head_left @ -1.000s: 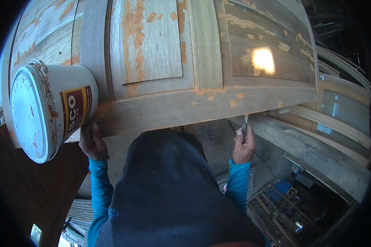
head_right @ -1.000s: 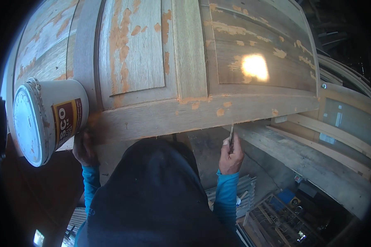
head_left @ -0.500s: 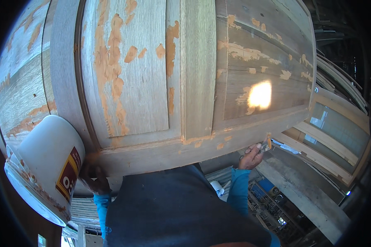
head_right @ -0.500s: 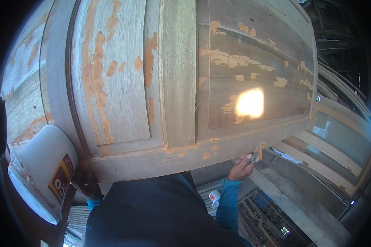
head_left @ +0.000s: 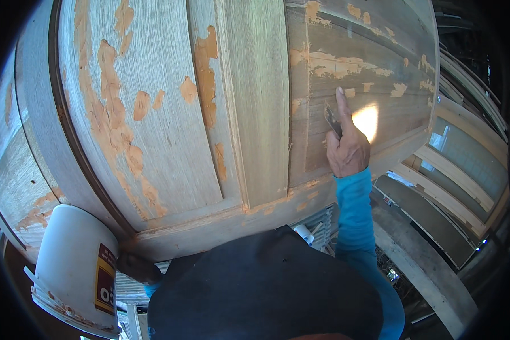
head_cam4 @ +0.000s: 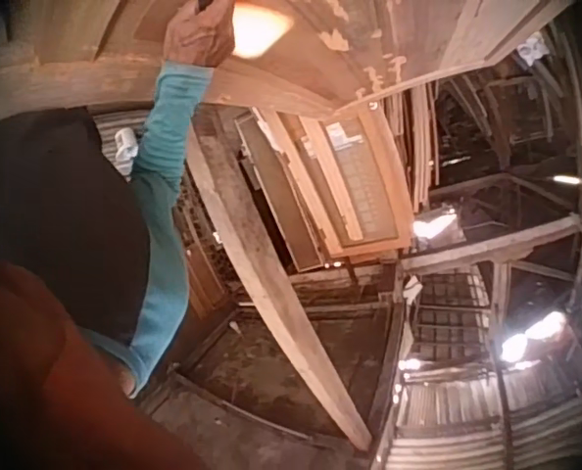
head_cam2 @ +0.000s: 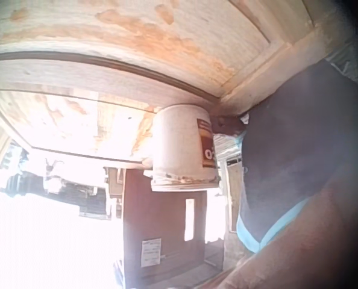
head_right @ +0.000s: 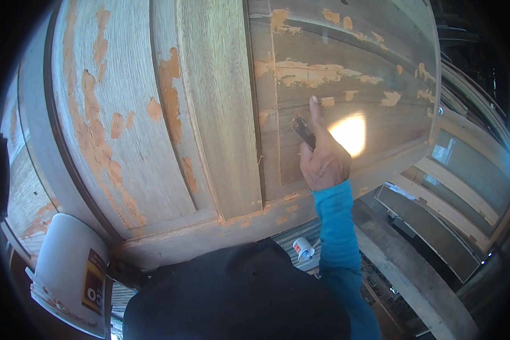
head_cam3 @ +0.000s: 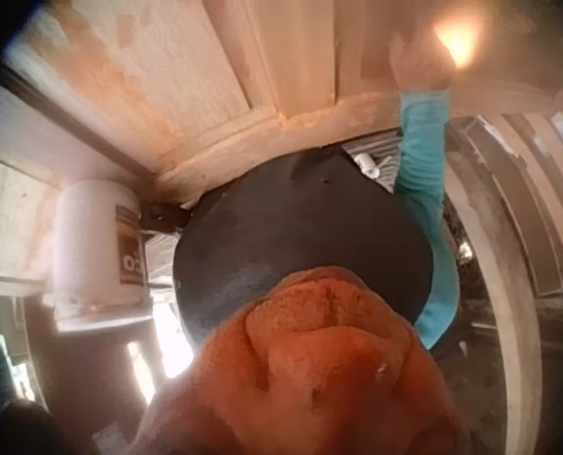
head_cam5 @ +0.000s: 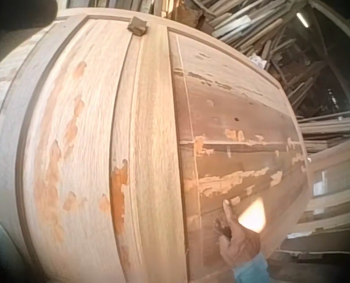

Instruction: The person applies wood filler into the gaps and panel edges of a wooden door using a putty knife, then picks up the bucket of filler and its lid.

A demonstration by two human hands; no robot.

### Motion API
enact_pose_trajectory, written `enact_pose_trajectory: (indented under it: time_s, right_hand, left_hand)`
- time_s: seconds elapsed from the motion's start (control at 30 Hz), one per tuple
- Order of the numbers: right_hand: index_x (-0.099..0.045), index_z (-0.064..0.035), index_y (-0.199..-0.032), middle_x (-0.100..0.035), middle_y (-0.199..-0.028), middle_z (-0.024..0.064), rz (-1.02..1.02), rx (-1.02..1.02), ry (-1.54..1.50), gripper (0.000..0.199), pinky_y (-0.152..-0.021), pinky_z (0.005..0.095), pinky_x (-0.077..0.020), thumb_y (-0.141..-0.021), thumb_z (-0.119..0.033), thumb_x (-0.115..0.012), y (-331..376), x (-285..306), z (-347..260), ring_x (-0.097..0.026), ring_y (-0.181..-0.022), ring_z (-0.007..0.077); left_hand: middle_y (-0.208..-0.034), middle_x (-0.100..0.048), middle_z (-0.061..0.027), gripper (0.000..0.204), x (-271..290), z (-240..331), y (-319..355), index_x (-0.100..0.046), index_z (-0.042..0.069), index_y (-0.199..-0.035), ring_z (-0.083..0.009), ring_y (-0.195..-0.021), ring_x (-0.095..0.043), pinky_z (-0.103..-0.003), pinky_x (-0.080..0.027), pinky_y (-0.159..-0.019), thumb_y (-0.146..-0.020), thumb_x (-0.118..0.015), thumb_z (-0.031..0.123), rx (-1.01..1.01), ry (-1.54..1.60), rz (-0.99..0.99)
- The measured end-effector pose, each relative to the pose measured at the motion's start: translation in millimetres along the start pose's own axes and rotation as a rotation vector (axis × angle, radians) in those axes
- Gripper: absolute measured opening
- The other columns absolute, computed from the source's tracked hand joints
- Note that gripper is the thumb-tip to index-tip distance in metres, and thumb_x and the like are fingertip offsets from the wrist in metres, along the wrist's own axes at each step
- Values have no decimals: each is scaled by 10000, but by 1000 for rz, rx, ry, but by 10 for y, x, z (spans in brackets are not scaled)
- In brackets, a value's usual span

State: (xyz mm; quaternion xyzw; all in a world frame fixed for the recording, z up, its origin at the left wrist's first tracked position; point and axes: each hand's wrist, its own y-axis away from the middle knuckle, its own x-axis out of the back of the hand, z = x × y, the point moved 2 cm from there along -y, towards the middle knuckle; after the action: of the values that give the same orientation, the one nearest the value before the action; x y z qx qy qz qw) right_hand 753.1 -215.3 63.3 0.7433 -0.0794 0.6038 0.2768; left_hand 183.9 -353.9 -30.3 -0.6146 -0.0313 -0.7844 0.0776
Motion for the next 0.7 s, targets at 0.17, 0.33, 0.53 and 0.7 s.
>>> enact_pose_trajectory:
  time_s: [0.17,0.33,0.53,0.7]
  right_hand:
    - [-332,-261,-1640,-728,-1011,261,53,25,-2,924,-727,494,-547,-801,7,-609,117,-93,19,-702,-771,418]
    - [-340,-245,-1635,-728,-1084,269,159,105,-71,900,-766,505,-563,-811,-6,-613,150,-102,27,-711,-813,438]
    - [-342,-223,-1632,-732,-1014,248,62,35,8,880,-755,517,-556,-827,-28,-637,82,-90,18,-701,-799,435]
    - [-323,-195,-1637,-709,-886,222,58,40,68,878,-732,514,-553,-840,-46,-658,122,-120,33,-694,-768,426]
  left_hand:
    - [-1105,-562,-214,430,-57,17,-31,-604,-61,-1219,-366,-1021,-560,-497,-448,-950,-1122,-415,313,-12,-10,2]
    - [-1121,-563,-216,420,-83,26,-71,-602,-61,-1226,-369,-1035,-560,-499,-447,-958,-1119,-423,304,-47,-13,21]
    - [-1141,-564,-219,410,-76,22,-65,-599,-61,-1234,-372,-1051,-560,-503,-445,-968,-1114,-433,293,-81,-12,46]
    - [-1157,-564,-220,401,-89,26,-76,-598,-61,-1241,-375,-1065,-560,-505,-444,-976,-1110,-441,284,-100,10,51]
